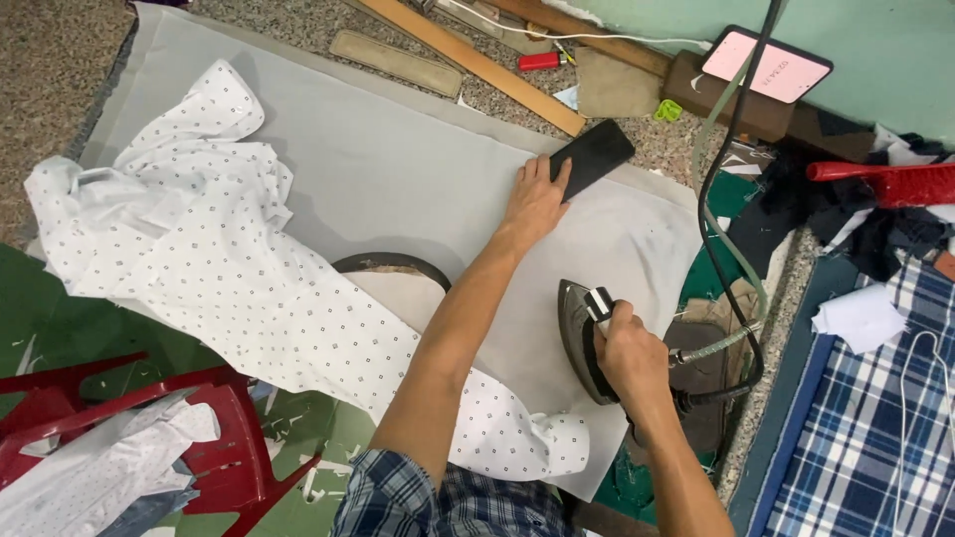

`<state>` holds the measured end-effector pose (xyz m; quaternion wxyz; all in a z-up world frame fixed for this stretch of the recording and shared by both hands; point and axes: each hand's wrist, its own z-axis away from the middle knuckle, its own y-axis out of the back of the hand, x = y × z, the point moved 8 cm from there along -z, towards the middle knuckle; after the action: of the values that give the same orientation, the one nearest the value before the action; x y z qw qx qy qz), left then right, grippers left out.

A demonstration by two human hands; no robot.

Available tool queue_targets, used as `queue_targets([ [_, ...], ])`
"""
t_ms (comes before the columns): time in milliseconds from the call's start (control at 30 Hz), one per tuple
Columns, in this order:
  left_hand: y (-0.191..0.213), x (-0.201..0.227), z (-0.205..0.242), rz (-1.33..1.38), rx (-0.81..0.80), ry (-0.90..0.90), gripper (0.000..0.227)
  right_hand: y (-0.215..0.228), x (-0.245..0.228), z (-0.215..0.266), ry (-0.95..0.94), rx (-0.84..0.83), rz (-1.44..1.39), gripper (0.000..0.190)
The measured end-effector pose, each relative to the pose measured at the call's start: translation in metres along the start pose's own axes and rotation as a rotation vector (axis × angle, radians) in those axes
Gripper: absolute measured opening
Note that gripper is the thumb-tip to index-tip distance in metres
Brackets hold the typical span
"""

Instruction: The person irons a white patterned shirt on a small ironing board using a steam iron and a black pressing block. They repeatedly smooth the fabric with their hands and the block while applying the iron to different sections of the garment.

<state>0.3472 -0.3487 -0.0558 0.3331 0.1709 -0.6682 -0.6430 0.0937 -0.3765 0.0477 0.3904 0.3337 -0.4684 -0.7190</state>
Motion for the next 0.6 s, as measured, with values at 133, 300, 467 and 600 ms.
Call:
queue_targets([
  [133,0.073,-0.015,0.066,0.649,-0.118,0.299,0.075,0.002,-0.001,0.001,-0.004,-0.005,-0.07,0.037],
  [300,0.165,-0.058,0.206,1.493,0.013,0.496,0.077,0.021,0.011,0.045,0.045,0.111,-0.326,0.071],
  [467,0.131,-0.153,0.373,1.855,0.146,0.536,0.104,-0.032,0.032,0.092,0.439,0.251,0.229,0.096],
  [600,0.151,-0.168,0.433,2.222,0.424,0.442,0.092,-0.047,0.062,0.052,0.177,-0.333,0.193,0.107],
])
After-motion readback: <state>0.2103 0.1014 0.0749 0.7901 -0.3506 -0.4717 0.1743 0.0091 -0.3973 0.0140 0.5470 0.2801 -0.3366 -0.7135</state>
